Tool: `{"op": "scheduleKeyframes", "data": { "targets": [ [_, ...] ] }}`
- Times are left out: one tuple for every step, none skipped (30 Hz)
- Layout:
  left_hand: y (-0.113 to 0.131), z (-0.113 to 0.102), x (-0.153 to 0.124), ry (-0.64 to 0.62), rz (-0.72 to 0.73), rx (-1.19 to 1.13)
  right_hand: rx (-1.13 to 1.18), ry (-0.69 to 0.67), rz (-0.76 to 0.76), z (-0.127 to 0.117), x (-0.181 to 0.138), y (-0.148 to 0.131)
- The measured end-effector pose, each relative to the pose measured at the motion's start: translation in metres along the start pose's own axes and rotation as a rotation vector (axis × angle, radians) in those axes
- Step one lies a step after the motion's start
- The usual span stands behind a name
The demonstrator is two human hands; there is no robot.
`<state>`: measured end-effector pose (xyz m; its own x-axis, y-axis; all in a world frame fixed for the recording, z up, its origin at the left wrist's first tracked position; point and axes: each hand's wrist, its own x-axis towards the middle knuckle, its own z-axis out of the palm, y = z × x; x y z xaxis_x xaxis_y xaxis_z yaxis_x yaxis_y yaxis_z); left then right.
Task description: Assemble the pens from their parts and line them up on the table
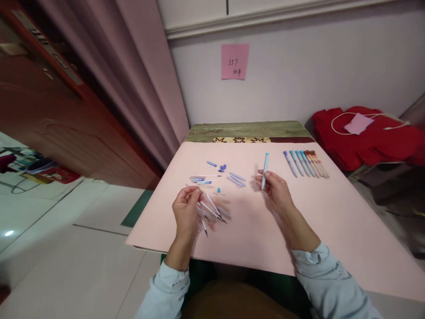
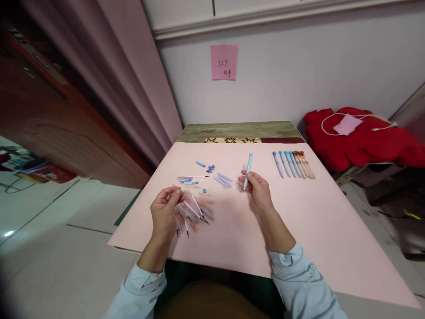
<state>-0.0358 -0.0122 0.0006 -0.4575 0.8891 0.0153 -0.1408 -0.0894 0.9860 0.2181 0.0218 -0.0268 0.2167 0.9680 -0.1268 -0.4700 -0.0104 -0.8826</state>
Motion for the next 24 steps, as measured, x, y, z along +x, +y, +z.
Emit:
{"op": "scheduleKeyframes", "data": {
  "targets": [
    [0.001, 0.003, -0.003, -0.016, -0.017, 0.004, -0.014, -0.043, 0.001, 0.002, -0.002, 0.0],
    [0.001, 0.006, -0.007, -0.045, -0.045, 0.011, -0.032, -0.112, 0.014, 0.005, -0.005, 0.001],
    [0.001, 0.01, -0.011, -0.091, -0.087, 0.017, -0.054, -0.205, 0.041, 0.008, -0.008, 0.002],
    [0.001, 0.014, -0.015, -0.147, -0.133, 0.022, -0.077, -0.314, 0.085, 0.012, -0.012, 0.004],
    [0.001, 0.018, -0.019, -0.203, -0.177, 0.021, -0.1, -0.428, 0.138, 0.015, -0.016, 0.007],
    [0.001, 0.022, -0.023, -0.249, -0.211, 0.011, -0.121, -0.537, 0.187, 0.019, -0.02, 0.01],
    [0.001, 0.026, -0.028, -0.287, -0.233, -0.006, -0.137, -0.633, 0.225, 0.021, -0.024, 0.014],
    [0.001, 0.03, -0.031, -0.319, -0.248, -0.027, -0.147, -0.713, 0.251, 0.023, -0.027, 0.017],
    [0.0, 0.033, -0.035, -0.353, -0.263, -0.048, -0.152, -0.773, 0.268, 0.024, -0.029, 0.02],
    [0.0, 0.037, -0.039, -0.383, -0.281, -0.065, -0.153, -0.816, 0.28, 0.025, -0.031, 0.023],
    [0.001, 0.039, -0.042, -0.404, -0.299, -0.078, -0.152, -0.843, 0.289, 0.025, -0.032, 0.024],
    [0.001, 0.041, -0.044, -0.412, -0.315, -0.085, -0.151, -0.86, 0.298, 0.026, -0.032, 0.025],
    [0.001, 0.042, -0.047, -0.409, -0.327, -0.089, -0.151, -0.868, 0.304, 0.025, -0.033, 0.026],
    [0.001, 0.043, -0.048, -0.398, -0.335, -0.094, -0.154, -0.873, 0.308, 0.025, -0.033, 0.025],
    [0.002, 0.043, -0.049, -0.385, -0.34, -0.096, -0.159, -0.881, 0.311, 0.025, -0.033, 0.024],
    [0.002, 0.043, -0.049, -0.376, -0.343, -0.099, -0.168, -0.893, 0.315, 0.025, -0.034, 0.023],
    [0.002, 0.042, -0.048, -0.363, -0.343, -0.106, -0.176, -0.905, 0.321, 0.025, -0.034, 0.021],
    [0.001, 0.041, -0.047, -0.339, -0.34, -0.119, -0.182, -0.919, 0.328, 0.025, -0.035, 0.02],
    [0.001, 0.04, -0.045, -0.301, -0.329, -0.139, -0.188, -0.929, 0.337, 0.025, -0.035, 0.019],
    [0.001, 0.038, -0.043, -0.255, -0.316, -0.163, -0.194, -0.935, 0.347, 0.025, -0.035, 0.019],
    [0.001, 0.037, -0.041, -0.214, -0.304, -0.185, -0.199, -0.936, 0.356, 0.025, -0.036, 0.019],
    [0.001, 0.036, -0.038, -0.184, -0.295, -0.203, -0.204, -0.934, 0.363, 0.025, -0.036, 0.019],
    [0.001, 0.034, -0.036, -0.169, -0.291, -0.211, -0.21, -0.929, 0.367, 0.025, -0.036, 0.02],
    [0.002, 0.033, -0.035, -0.168, -0.289, -0.211, -0.215, -0.92, 0.369, 0.025, -0.036, 0.021]
  ]
}}
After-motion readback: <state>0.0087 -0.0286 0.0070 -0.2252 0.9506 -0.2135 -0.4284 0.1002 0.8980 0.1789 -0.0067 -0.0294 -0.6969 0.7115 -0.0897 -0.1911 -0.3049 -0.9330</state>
